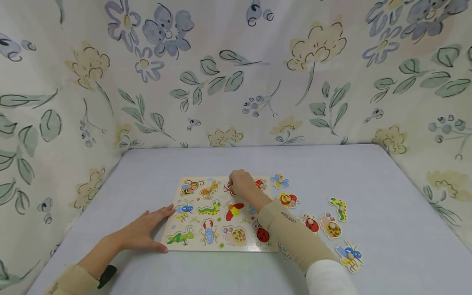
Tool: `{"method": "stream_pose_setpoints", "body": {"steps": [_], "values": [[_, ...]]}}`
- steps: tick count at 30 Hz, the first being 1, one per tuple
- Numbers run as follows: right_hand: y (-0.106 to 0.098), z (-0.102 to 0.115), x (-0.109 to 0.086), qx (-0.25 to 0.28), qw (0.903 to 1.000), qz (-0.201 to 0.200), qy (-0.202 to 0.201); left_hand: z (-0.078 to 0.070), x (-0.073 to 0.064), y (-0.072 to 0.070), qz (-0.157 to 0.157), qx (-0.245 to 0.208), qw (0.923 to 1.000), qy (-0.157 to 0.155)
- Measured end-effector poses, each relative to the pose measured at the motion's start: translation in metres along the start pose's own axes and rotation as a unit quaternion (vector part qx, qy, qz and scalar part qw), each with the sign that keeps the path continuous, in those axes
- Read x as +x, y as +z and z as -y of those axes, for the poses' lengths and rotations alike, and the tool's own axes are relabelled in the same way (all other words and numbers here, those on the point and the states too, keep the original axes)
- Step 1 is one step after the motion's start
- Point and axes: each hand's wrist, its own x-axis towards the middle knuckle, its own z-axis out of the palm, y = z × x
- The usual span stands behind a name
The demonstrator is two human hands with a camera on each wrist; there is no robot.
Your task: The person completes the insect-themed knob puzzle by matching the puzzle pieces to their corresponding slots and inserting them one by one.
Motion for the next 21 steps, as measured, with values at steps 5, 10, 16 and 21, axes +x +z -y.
{"method": "stream_pose_setpoints", "body": {"steps": [5,10,16,21], "values": [[0.0005,0.0003,-0.0003,-0.003,1.0000,-0.007,-0.001,-0.0007,-0.0003,0.0001,-0.001,0.002,1.0000,0.001],[-0.0002,0.0023,0.0000,-0.011,0.9999,0.000,0.002,-0.0010,-0.0009,0.0000,-0.001,0.004,1.0000,0.001],[-0.0001,0.0028,0.0003,-0.017,0.9998,0.002,0.000,0.0007,-0.0004,0.0001,-0.001,0.004,1.0000,0.001],[0.0018,0.0013,0.0016,-0.016,0.9999,0.003,0.002,0.0020,0.0007,0.0007,-0.001,0.004,1.0000,-0.001]]}}
